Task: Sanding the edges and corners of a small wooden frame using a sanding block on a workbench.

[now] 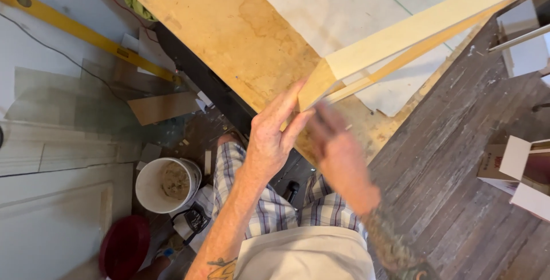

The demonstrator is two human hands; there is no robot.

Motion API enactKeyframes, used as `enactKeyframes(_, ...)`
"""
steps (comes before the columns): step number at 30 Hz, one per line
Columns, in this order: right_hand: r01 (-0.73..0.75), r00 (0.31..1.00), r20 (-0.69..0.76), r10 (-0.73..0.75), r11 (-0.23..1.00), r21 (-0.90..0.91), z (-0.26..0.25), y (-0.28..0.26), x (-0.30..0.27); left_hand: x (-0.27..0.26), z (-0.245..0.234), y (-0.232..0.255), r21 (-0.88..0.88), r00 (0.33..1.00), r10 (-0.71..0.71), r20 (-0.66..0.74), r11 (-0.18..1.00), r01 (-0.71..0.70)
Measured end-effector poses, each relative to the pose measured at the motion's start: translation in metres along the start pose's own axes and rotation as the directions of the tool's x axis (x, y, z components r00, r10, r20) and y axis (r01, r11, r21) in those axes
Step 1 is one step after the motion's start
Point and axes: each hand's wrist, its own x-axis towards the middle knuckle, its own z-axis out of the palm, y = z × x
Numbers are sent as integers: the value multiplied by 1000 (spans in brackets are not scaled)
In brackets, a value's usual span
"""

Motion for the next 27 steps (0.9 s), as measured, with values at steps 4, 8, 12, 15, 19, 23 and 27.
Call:
enactKeyframes(4, 25, 995, 92, -25, 1000, -7, -11, 14, -23, 1, 0, -3, -2, 1000, 18, -18, 1000, -18)
enactKeyframes(8, -62, 996, 59, 70, 990, -129, -6, 18, 4, -5, 5, -9, -52, 1000, 3, -22, 999, -4)
enactKeyframes(12, -27, 989, 146, 26, 1000, 2, -12, -20, -13, -7, 6, -14, -8, 999, 35, -29, 999, -36)
enactKeyframes(15, -28, 987, 158, 34, 999, -40, -12, 13, -19, -19, 8, -33, -75, 1000, 18, -24, 997, -20)
enactKeyframes(19, 2, 999, 45, 4, 993, -115, 8, -7, 1, -9, 6, -22, -33, 998, 52, -22, 998, -52)
enactKeyframes(23, -29, 994, 109, 30, 1000, -8, -6, 12, -26, -16, 6, -23, -33, 999, 29, -14, 999, -29)
enactKeyframes(27, -81, 996, 16, 83, 991, -109, 9, -6, -2, -4, 2, -8, -30, 999, 48, 3, 998, -48)
